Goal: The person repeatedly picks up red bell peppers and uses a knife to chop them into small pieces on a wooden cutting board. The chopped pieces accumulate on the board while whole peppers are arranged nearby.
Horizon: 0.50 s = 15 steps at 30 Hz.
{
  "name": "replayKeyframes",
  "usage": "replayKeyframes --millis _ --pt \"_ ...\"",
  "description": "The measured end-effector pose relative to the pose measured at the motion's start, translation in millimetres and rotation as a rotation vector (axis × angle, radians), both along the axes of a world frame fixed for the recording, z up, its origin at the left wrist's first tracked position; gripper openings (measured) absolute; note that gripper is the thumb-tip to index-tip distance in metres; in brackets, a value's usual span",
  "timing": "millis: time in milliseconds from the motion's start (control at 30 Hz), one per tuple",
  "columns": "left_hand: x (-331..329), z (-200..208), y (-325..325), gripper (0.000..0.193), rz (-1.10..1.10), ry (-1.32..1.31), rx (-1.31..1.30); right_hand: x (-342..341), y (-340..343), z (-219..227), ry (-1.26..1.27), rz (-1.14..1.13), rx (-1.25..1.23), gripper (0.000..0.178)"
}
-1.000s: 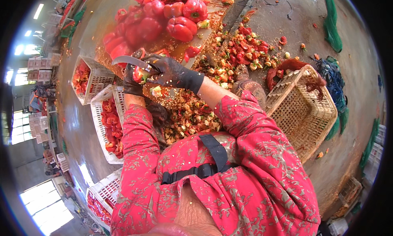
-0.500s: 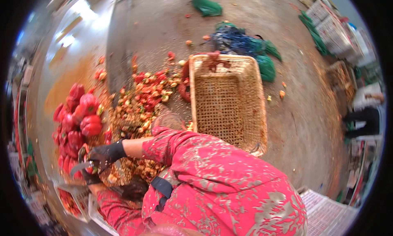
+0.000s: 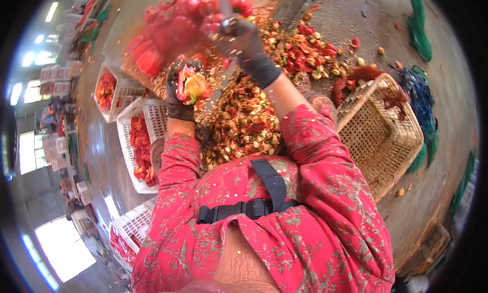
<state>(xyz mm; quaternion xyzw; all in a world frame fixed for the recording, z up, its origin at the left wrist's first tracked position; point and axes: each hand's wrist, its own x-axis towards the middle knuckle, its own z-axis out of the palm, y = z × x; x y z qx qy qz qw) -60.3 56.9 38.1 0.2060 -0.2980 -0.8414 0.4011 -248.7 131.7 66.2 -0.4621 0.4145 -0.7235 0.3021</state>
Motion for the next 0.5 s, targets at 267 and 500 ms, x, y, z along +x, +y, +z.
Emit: replayKeyframes --millis 267,500 --pt "26.8 -22.4 -12.9 0.056 0.096 -0.151 -0.309 40.1 3.5 0.1 0.804 0.146 -0.113 0.055" --pt "15.8 -28.0 3.0 0.029 0.164 -0.168 -0.182 52.8 6.5 3.8 -0.291 0.465 0.168 0.019"
